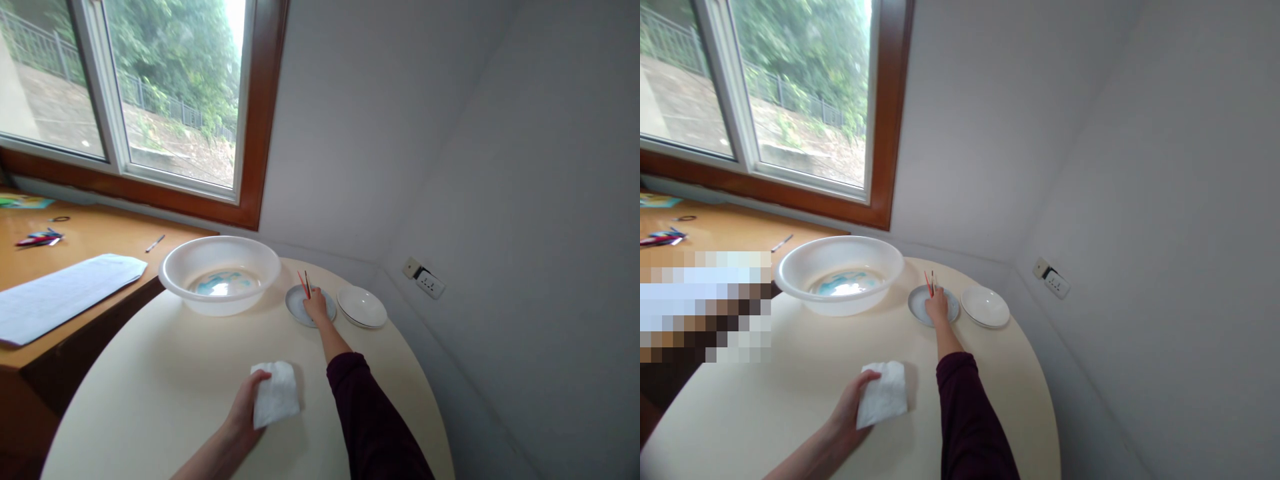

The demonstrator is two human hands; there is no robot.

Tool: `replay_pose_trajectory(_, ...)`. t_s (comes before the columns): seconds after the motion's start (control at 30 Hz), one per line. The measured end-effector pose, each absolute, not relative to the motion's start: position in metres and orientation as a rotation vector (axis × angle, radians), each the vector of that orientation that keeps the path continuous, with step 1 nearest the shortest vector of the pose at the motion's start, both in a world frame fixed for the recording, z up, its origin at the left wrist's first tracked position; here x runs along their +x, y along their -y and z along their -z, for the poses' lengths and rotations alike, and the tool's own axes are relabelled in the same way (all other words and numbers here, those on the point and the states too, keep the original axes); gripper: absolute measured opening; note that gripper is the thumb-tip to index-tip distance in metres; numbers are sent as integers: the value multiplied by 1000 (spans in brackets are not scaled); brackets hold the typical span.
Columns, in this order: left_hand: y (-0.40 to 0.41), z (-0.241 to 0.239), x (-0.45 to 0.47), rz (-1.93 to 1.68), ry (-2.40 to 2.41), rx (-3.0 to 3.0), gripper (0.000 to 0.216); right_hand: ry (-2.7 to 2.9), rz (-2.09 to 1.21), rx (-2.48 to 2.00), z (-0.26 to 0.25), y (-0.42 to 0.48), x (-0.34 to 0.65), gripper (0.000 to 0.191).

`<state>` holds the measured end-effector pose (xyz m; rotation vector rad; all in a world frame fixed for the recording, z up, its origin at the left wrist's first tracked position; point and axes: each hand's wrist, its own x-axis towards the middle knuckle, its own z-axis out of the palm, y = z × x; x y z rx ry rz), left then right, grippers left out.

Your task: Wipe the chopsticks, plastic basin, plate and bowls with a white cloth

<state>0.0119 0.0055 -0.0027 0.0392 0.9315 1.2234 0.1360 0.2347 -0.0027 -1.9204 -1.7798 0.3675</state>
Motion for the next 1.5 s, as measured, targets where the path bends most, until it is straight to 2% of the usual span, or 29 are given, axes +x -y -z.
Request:
replay_pose_trajectory(0.27, -5, 5, 11, -1237, -930, 47, 10, 1768, -368, -1812, -15, -215, 150, 47)
replay_pose_trajectory(0.5, -9, 12, 10, -1242, -932, 66, 11, 1797, -430, -1695, -14, -148, 196, 48)
replay_pose_trajectory(0.77, -11, 15, 7, -1247, -914, 78, 30, 1848, -504, -1603, 6, -50, 255, 48)
replay_pose_trajectory(1.07, -10, 10, 6, -1258, -924, 71, 28, 1674, -435, -1784, 23, -9, 295, 49)
replay_pose_trajectory(1.27, -9, 8, 6, -1266, -971, 128, 14, 1610, -372, -1917, 26, -8, 299, 49)
replay_pose_trajectory(1.5, -9, 8, 6, -1271, -960, 125, 11, 1604, -339, -1976, 28, -11, 297, 53)
